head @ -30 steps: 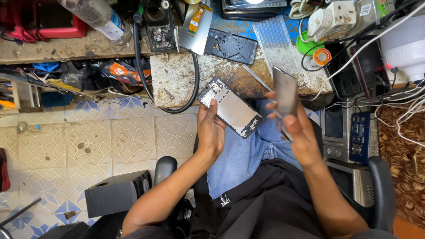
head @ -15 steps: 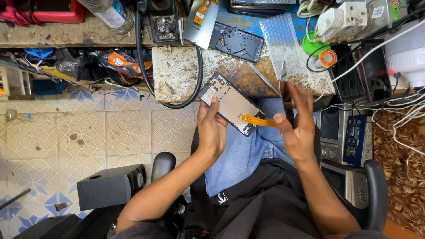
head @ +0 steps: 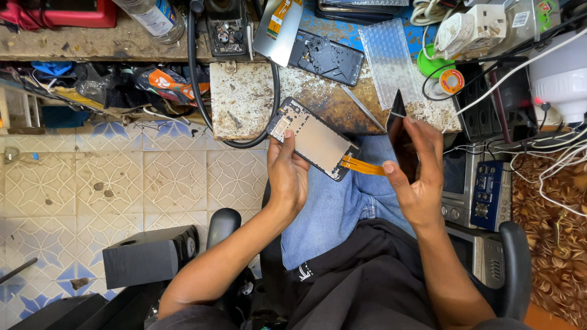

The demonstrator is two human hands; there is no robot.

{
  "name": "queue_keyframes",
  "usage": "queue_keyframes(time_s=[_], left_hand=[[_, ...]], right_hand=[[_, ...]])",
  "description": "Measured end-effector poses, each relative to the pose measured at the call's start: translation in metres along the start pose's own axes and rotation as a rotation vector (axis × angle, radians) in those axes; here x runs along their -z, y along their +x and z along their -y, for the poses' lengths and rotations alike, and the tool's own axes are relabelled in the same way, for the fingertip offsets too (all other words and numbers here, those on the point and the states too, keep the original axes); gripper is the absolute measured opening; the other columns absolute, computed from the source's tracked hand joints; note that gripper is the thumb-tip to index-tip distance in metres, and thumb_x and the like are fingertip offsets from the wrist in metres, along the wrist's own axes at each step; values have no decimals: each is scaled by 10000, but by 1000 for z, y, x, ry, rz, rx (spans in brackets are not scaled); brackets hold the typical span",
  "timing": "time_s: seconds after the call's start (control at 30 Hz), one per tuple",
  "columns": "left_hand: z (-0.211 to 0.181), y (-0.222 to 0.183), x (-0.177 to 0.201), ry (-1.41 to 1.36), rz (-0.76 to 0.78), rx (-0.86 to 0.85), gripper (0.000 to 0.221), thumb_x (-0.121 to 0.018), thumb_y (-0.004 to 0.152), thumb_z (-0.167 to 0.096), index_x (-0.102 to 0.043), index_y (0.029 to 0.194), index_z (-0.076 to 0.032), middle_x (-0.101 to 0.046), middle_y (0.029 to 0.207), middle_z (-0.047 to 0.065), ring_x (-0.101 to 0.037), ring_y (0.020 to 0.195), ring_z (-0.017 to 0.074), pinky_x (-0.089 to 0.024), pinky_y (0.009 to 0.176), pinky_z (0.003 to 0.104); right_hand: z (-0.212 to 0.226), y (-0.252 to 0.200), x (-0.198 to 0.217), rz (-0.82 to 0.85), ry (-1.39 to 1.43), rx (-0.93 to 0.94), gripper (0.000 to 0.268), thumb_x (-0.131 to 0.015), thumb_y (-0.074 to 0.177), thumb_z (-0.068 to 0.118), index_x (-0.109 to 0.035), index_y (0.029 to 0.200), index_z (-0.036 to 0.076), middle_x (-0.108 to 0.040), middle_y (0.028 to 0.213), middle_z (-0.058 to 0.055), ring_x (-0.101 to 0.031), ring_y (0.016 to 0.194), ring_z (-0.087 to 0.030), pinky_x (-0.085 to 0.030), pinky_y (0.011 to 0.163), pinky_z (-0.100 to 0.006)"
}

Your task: The person disassembles a smartphone, removes the back cover, and detaches the battery connector. They then reattach the battery connector, place the back cover back on, and press it into place. The person repeats the process of detaching and reattaching the battery connector several times.

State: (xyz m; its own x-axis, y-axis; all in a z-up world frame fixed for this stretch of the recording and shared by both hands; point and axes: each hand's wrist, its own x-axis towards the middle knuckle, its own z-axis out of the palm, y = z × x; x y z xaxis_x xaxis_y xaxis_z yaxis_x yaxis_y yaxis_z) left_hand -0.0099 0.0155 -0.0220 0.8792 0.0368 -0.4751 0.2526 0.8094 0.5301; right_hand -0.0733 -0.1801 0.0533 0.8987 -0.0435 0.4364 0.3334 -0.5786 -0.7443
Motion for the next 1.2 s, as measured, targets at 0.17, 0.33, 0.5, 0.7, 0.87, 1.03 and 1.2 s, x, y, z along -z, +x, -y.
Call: queue_keyframes(time_s=[0.17,0.33,0.5,0.7,0.87,1.03,1.2], left_hand=[[16,8,19,10,-8,-6,211,-502,1073,-188,-485,1247,-69,-649,1194,134,-686,1112,269,-603,919,467],[19,9,23,30,-5,-13,199,-505,1074,-196,-488,1234,-79,-651,1171,123,-689,1090,250,-606,911,452],[9,0,9,85,26,-41,178,-503,1075,-203,-500,1215,-94,-645,1104,95,-697,1055,240,-607,902,442],[0,-6,-3,97,31,-51,180,-504,1075,-223,-498,1211,-106,-620,1068,57,-694,1026,206,-608,902,424],[-3,-10,-5,119,36,-65,195,-495,1078,-233,-503,1222,-103,-613,1071,57,-689,1035,210,-604,903,421],[-6,-12,-9,101,37,-59,177,-490,1079,-220,-502,1207,-98,-607,1053,56,-692,1006,203,-611,878,405],[1,-7,1,100,27,-45,167,-491,1081,-217,-507,1204,-105,-600,1049,47,-685,1002,192,-609,888,401]], right_hand=[[1,-2,-1,-5,-30,10,614,-680,969,214,-477,1482,-56,-455,1401,-224,-430,1356,-368,-335,1154,-508],[4,1,-6,-16,-49,40,628,-693,964,232,-479,1477,-60,-459,1392,-237,-431,1359,-398,-319,1170,-524],[10,5,-13,-29,-61,52,656,-724,943,243,-479,1460,-77,-456,1369,-240,-440,1348,-417,-313,1174,-526],[21,11,-16,-27,-63,35,651,-742,938,210,-477,1463,-70,-455,1366,-223,-451,1327,-389,-328,1160,-516],[23,12,-16,-23,-99,44,652,-767,927,182,-486,1458,-69,-461,1347,-230,-464,1318,-414,-331,1153,-533],[24,13,-18,-42,-139,74,650,-788,913,133,-490,1455,-68,-464,1353,-233,-467,1309,-433,-338,1140,-543],[26,18,-18,-19,-227,125,683,-836,885,143,-500,1445,-55,-465,1370,-222,-466,1288,-427,-326,1115,-537]])
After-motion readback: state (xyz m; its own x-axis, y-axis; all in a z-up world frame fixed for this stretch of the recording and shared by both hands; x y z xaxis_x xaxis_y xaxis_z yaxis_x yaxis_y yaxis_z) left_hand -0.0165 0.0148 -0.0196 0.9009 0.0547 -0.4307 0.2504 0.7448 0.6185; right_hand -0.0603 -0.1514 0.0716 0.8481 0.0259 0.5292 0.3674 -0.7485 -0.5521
